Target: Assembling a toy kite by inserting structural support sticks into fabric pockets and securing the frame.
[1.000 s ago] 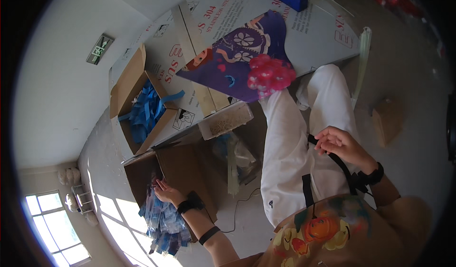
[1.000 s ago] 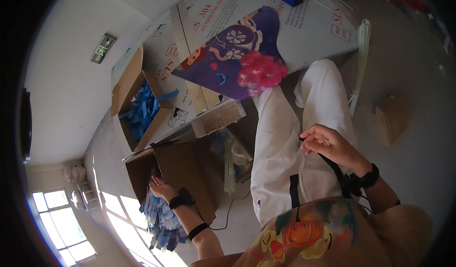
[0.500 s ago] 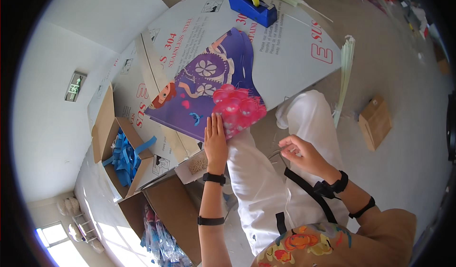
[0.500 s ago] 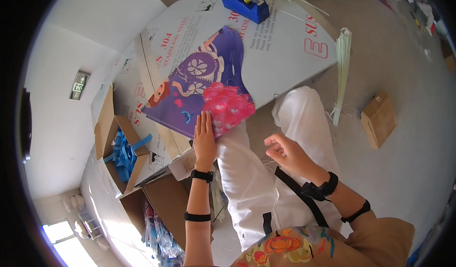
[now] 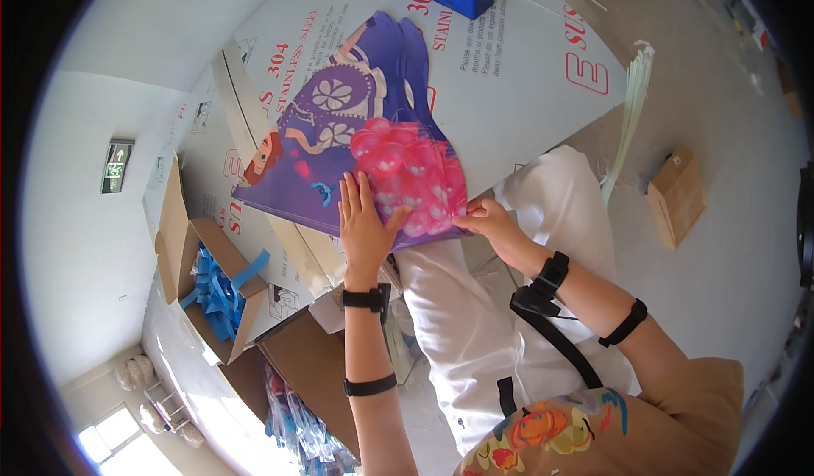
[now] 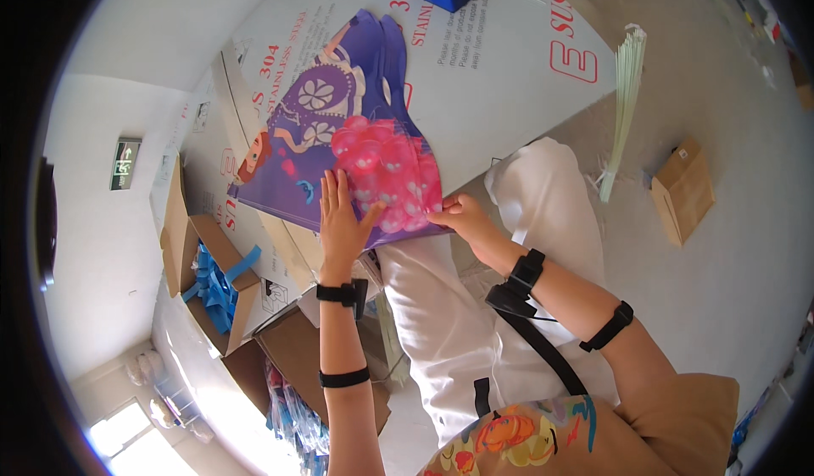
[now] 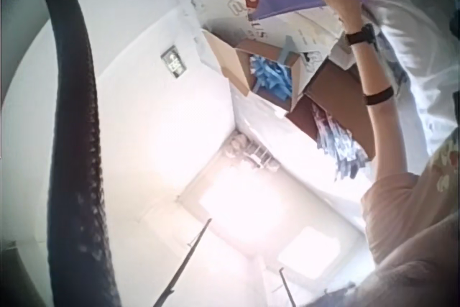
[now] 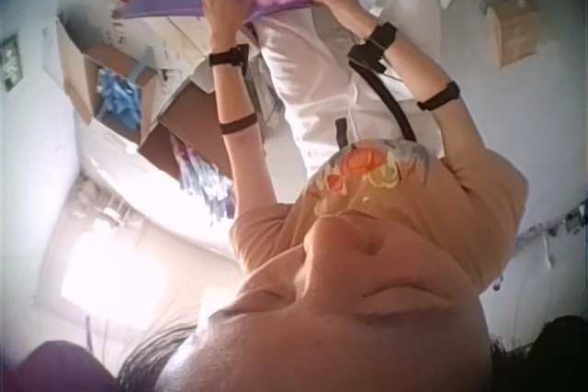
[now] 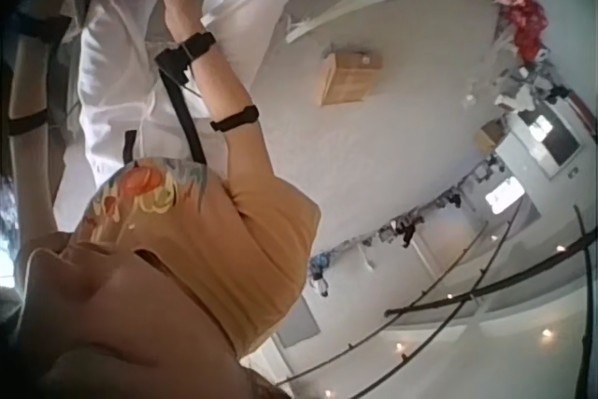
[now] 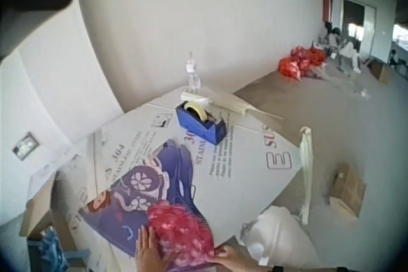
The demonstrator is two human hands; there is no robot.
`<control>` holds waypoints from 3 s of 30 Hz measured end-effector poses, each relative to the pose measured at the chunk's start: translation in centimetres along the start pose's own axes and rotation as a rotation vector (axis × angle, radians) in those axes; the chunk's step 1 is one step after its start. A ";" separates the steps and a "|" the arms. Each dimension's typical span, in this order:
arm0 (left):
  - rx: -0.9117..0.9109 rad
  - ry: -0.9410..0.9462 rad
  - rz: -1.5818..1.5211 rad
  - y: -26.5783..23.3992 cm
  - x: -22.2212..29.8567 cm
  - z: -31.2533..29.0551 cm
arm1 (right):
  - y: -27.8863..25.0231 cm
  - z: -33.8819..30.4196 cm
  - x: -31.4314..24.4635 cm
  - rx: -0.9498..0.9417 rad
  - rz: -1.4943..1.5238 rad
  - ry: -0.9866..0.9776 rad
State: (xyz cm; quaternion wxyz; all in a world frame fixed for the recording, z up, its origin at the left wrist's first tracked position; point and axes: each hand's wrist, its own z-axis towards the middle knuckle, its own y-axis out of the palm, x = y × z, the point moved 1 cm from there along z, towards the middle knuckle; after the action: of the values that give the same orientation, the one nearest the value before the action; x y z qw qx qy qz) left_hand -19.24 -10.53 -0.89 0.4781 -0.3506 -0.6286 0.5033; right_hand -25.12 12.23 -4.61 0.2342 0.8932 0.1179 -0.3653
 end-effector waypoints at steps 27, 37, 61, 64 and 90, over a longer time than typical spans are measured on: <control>0.136 0.307 -0.289 0.4 8.5 -1.1 | -0.3 -1.2 -2.5 0.144 -0.347 -0.363; 0.072 0.148 -0.692 0.4 9.3 -1.1 | 0.2 -1.6 -4.0 0.070 -0.333 -0.477; 0.016 -0.494 -1.688 -2.4 10.9 -1.2 | -0.1 -3.0 -7.3 -0.136 -0.002 -0.670; 0.041 -0.523 -1.769 -4.4 10.0 -0.5 | -0.6 -3.8 -8.4 -0.203 0.094 -0.527; 0.739 0.121 -0.330 -22.5 -17.4 27.9 | -4.7 -10.5 -8.8 -0.039 -1.533 -0.156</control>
State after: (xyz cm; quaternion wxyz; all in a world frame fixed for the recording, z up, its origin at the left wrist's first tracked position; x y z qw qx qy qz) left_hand -39.78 -40.41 15.58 0.6821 -0.0788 -0.4241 0.5905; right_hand -26.84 21.26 6.61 -0.0610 0.5292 0.6933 -0.4853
